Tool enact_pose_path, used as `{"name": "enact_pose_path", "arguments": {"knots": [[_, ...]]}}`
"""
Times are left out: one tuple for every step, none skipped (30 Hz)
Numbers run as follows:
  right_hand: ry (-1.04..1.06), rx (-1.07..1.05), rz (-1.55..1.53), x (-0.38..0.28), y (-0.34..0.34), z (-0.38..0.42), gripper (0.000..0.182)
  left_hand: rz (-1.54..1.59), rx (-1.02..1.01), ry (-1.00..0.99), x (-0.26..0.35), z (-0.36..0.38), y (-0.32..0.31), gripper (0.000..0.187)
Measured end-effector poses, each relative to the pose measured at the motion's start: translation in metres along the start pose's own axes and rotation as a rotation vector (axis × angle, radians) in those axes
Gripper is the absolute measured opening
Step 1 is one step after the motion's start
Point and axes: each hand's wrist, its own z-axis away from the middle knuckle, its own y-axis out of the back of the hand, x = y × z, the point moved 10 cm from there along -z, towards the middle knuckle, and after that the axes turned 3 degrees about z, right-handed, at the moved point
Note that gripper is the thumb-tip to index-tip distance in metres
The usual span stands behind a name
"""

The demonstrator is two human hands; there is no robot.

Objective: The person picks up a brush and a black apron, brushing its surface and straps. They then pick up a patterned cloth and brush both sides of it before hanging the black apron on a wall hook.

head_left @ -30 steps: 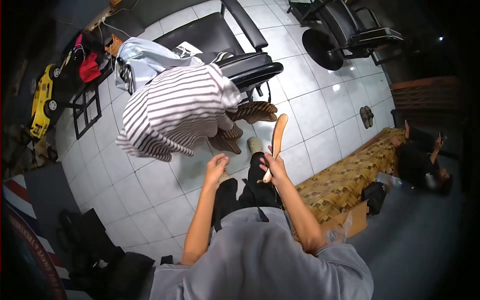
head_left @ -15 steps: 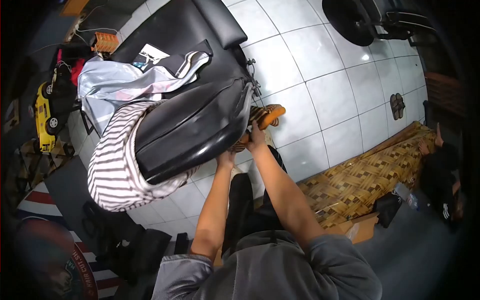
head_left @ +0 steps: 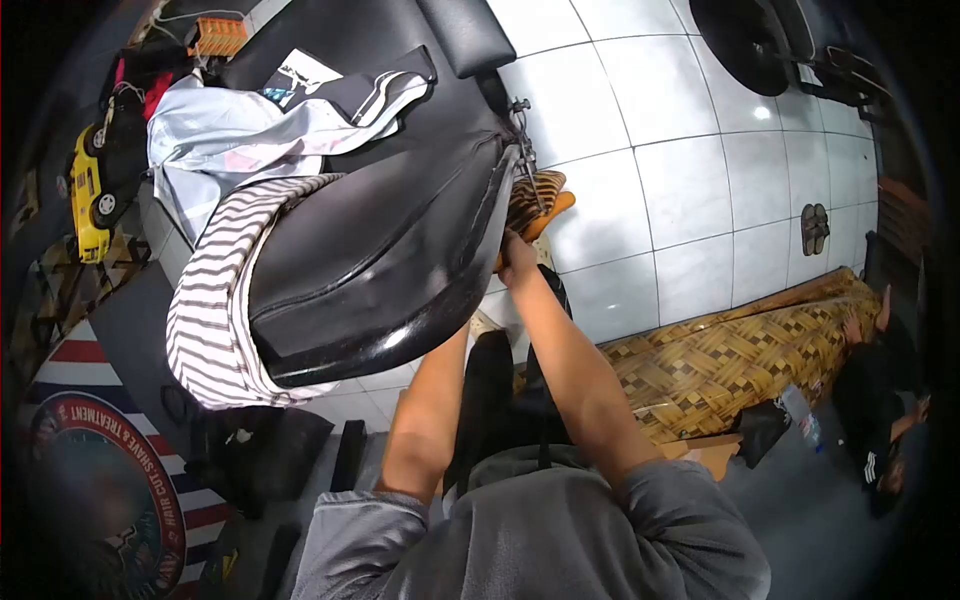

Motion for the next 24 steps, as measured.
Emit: {"name": "enact_pose_path", "arguments": {"knots": [[0.066,-0.005,0.001,-0.002,0.002,-0.002,0.028,-0.076,0.006,-0.129,0.032,0.050,-0.014,0.015],[0.144,0.016,0.025,-0.003,0.009,-0.004,0.025,-0.151,0.010,-0.259,0.057,0.092,-0.024,0.017],[0.095,0.002,0.048,0.000,0.011,0.000,0.028,-0.361,-0.022,-0.491,0.079,0.123,-0.031,0.019],[0.047,-0.014,0.072,0.002,0.015,0.007,0.031,-0.571,-0.052,-0.722,0.094,0.155,-0.038,0.021],[-0.001,-0.032,0.096,0.003,0.015,0.015,0.035,-0.706,-0.103,-0.740,0.095,0.176,-0.041,0.023],[-0.031,-0.047,0.100,0.004,0.012,0.027,0.038,-0.836,-0.156,-0.766,0.096,0.198,-0.043,0.025],[-0.077,-0.074,0.140,0.014,0.017,0.028,0.038,-0.884,-0.231,-0.574,0.083,0.208,-0.035,0.027],[-0.122,-0.098,0.179,0.028,0.026,0.024,0.039,-0.927,-0.322,-0.579,0.078,0.223,-0.033,0.026],[-0.163,-0.124,0.220,0.032,0.022,0.036,0.039,-0.966,-0.414,-0.588,0.072,0.236,-0.031,0.025],[-0.126,-0.112,0.370,0.030,0.026,0.051,0.040,-1.002,-0.507,-0.600,0.067,0.250,-0.031,0.023],[-0.076,-0.111,0.508,0.028,0.026,0.069,0.039,-0.951,-0.535,-0.628,0.066,0.261,-0.025,0.023],[-0.022,-0.110,0.646,0.027,0.027,0.084,0.039,-0.900,-0.562,-0.658,0.065,0.271,-0.018,0.022],[0.035,-0.108,0.784,0.027,0.027,0.100,0.038,-0.847,-0.588,-0.687,0.065,0.279,-0.012,0.022],[-0.009,-0.208,0.788,0.045,0.031,0.103,0.041,-0.878,-0.609,-0.674,0.072,0.293,-0.006,0.021],[-0.026,-0.237,0.791,0.049,0.032,0.122,0.040,-0.869,-0.642,-0.708,0.074,0.303,0.001,0.019],[-0.041,-0.268,0.796,0.053,0.033,0.141,0.039,-0.859,-0.673,-0.746,0.075,0.313,0.009,0.018],[-0.055,-0.298,0.802,0.058,0.035,0.159,0.039,-0.848,-0.704,-0.784,0.075,0.323,0.019,0.017],[-0.066,-0.333,0.767,0.067,0.044,0.166,0.037,-0.923,-0.703,-0.732,0.064,0.323,0.034,0.021],[-0.078,-0.367,0.733,0.075,0.055,0.173,0.035,-0.881,-0.794,-0.704,0.055,0.331,0.045,0.022],[-0.090,-0.401,0.702,0.081,0.065,0.180,0.034,-0.837,-0.886,-0.676,0.053,0.343,0.055,0.023],[-0.069,-0.403,0.668,0.081,0.071,0.195,0.027,-0.793,-0.977,-0.649,0.050,0.355,0.067,0.024],[-0.029,-0.408,0.693,0.079,0.077,0.210,0.026,-0.786,-0.990,-0.614,0.048,0.361,0.085,0.037],[0.014,-0.413,0.719,0.076,0.080,0.229,0.026,-0.757,-0.997,-0.639,0.052,0.366,0.101,0.043],[0.169,-0.408,0.850,0.069,0.084,0.240,0.024,-0.725,-1.005,-0.662,0.055,0.371,0.119,0.049]]}}
